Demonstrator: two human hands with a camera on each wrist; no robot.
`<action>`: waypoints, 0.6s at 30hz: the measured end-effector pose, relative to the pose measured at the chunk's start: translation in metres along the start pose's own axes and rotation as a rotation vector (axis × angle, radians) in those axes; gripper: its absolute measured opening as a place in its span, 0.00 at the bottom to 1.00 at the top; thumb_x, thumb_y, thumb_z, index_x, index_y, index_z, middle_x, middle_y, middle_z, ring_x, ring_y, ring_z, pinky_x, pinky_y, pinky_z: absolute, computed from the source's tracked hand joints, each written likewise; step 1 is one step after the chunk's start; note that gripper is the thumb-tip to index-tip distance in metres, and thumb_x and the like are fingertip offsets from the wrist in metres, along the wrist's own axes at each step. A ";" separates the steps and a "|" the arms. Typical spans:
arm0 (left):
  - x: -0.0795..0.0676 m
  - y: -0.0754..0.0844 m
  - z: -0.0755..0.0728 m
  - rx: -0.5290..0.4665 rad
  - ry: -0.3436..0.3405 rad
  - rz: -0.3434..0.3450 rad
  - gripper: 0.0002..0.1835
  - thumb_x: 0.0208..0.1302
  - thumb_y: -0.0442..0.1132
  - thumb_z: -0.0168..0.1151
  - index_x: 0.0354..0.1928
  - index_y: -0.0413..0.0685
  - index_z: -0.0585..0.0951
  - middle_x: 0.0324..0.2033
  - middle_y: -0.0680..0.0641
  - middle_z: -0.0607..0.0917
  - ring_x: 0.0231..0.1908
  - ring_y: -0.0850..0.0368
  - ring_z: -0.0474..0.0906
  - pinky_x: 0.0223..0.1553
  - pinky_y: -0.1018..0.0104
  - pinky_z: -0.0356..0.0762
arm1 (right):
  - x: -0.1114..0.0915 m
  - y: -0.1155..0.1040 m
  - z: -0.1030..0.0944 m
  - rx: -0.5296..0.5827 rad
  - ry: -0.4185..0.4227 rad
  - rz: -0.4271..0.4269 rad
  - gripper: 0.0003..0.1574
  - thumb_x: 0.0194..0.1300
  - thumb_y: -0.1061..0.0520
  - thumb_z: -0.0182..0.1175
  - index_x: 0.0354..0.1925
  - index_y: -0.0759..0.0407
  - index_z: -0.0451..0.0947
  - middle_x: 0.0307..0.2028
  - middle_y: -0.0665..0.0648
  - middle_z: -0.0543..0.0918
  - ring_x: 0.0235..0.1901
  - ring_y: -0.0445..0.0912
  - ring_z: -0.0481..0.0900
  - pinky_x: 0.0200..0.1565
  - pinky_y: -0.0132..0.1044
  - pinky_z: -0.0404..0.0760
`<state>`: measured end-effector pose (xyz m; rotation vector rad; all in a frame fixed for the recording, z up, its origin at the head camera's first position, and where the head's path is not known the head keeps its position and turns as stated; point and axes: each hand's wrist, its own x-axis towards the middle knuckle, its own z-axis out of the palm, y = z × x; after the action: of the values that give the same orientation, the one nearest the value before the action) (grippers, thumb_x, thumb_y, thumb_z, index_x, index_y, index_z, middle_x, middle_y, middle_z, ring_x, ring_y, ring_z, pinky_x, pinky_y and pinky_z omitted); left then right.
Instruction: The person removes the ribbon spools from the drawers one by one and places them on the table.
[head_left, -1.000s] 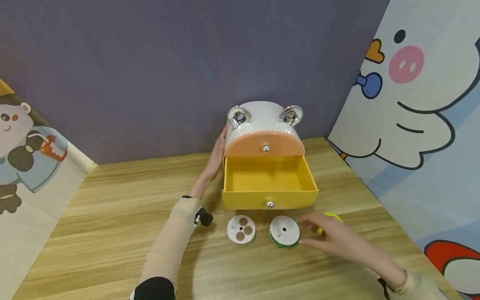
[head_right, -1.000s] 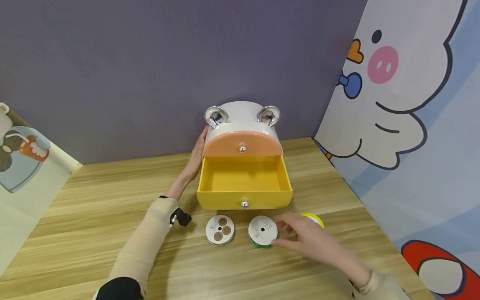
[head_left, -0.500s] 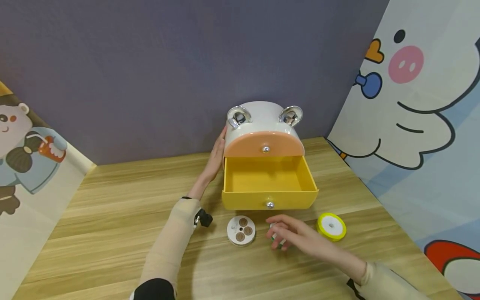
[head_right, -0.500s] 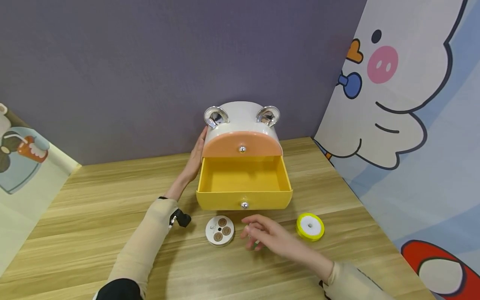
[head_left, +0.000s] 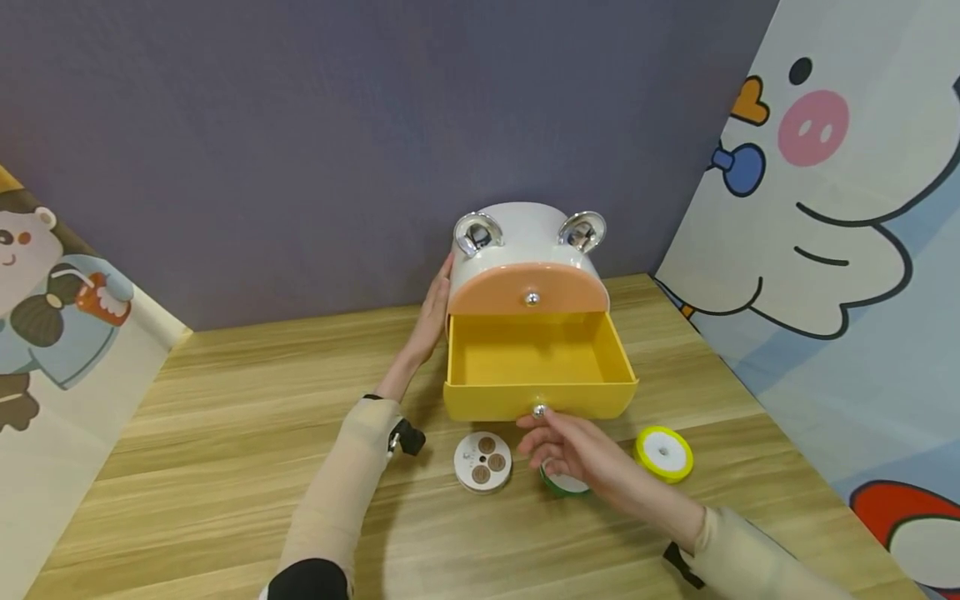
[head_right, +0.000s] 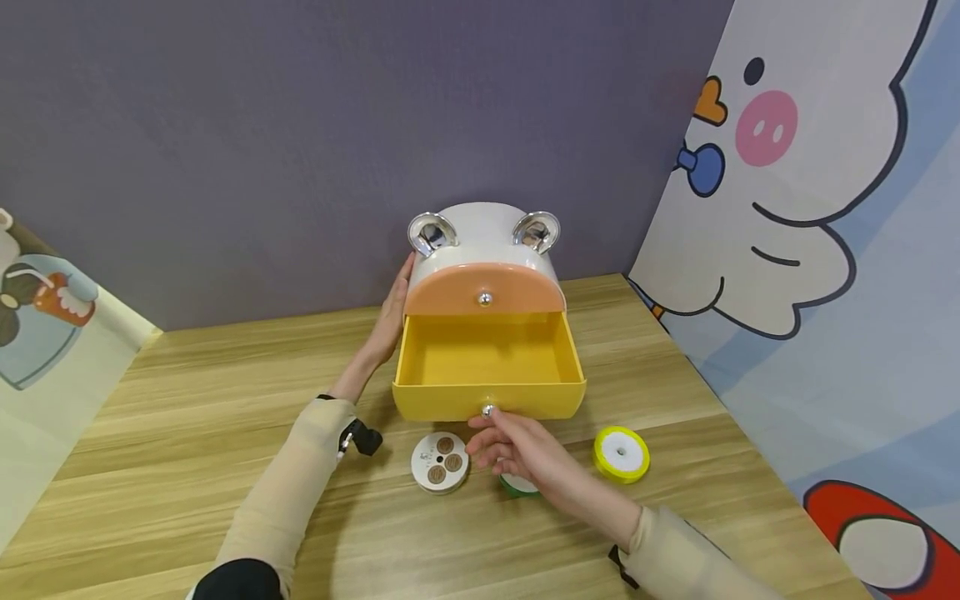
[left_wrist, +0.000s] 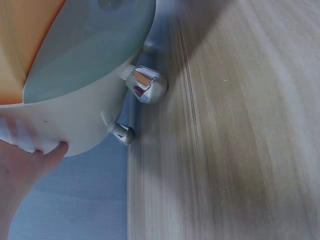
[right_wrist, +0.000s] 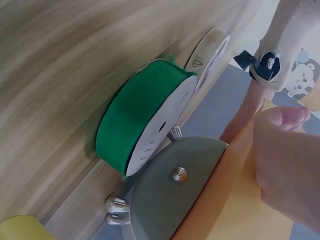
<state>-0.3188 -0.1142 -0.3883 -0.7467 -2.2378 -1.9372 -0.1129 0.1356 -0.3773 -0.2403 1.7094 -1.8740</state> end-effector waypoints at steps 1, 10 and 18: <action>0.002 -0.005 0.000 0.001 0.004 0.002 0.27 0.82 0.47 0.25 0.79 0.65 0.46 0.80 0.53 0.44 0.80 0.52 0.39 0.78 0.45 0.36 | 0.000 0.000 0.000 0.003 0.005 0.000 0.44 0.78 0.36 0.41 0.68 0.73 0.60 0.41 0.46 0.84 0.37 0.36 0.82 0.39 0.24 0.80; 0.001 -0.010 0.001 0.014 0.014 0.012 0.26 0.82 0.53 0.26 0.78 0.73 0.48 0.80 0.58 0.46 0.79 0.55 0.41 0.78 0.44 0.38 | 0.000 -0.003 0.002 0.023 0.048 0.010 0.40 0.77 0.38 0.45 0.66 0.71 0.65 0.38 0.45 0.84 0.36 0.35 0.80 0.41 0.24 0.80; 0.003 -0.005 0.000 -0.001 0.007 -0.002 0.27 0.82 0.47 0.26 0.79 0.66 0.46 0.80 0.54 0.45 0.80 0.53 0.39 0.79 0.46 0.36 | 0.002 -0.004 -0.001 -0.003 0.071 0.000 0.33 0.77 0.39 0.46 0.60 0.65 0.72 0.37 0.44 0.84 0.36 0.35 0.79 0.42 0.26 0.80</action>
<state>-0.3233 -0.1137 -0.3923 -0.7375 -2.2348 -1.9389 -0.1161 0.1350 -0.3736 -0.1773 1.7597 -1.9006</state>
